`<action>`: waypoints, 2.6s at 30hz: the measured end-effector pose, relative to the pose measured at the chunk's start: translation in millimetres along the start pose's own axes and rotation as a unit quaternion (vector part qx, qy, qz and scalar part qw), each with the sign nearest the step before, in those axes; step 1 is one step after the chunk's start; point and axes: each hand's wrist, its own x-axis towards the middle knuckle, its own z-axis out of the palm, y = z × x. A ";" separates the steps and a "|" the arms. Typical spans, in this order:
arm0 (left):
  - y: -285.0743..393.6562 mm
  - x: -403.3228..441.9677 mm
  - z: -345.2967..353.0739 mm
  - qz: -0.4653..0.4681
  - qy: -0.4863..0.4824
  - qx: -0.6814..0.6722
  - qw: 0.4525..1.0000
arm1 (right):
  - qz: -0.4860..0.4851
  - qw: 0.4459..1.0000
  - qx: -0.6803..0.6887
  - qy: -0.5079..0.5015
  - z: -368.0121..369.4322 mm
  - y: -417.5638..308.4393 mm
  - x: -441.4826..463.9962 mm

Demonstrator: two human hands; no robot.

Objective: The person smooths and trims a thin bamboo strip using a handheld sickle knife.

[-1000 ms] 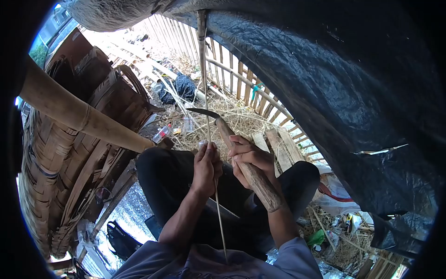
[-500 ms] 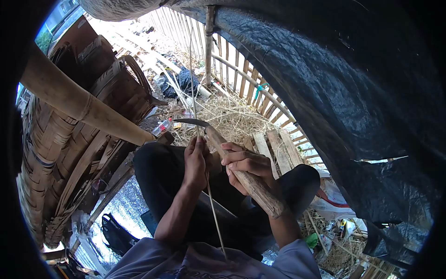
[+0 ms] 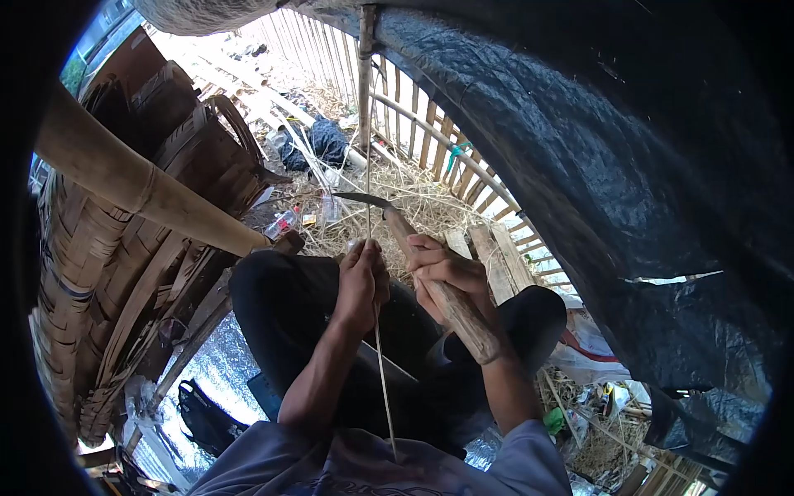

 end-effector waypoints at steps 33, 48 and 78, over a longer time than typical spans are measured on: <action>63.8 -39.5 -34.1 -0.026 -0.020 0.300 0.953 | 0.055 0.997 -0.035 0.045 11.1 -1.0 7.9; -19.5 -21.8 -87.5 0.083 0.065 0.407 0.907 | 0.049 0.999 -0.021 0.012 25.4 -6.0 -27.1; -13.8 -19.0 -51.0 0.114 0.139 0.650 0.738 | 0.062 0.997 -0.038 -0.020 27.0 5.7 -19.5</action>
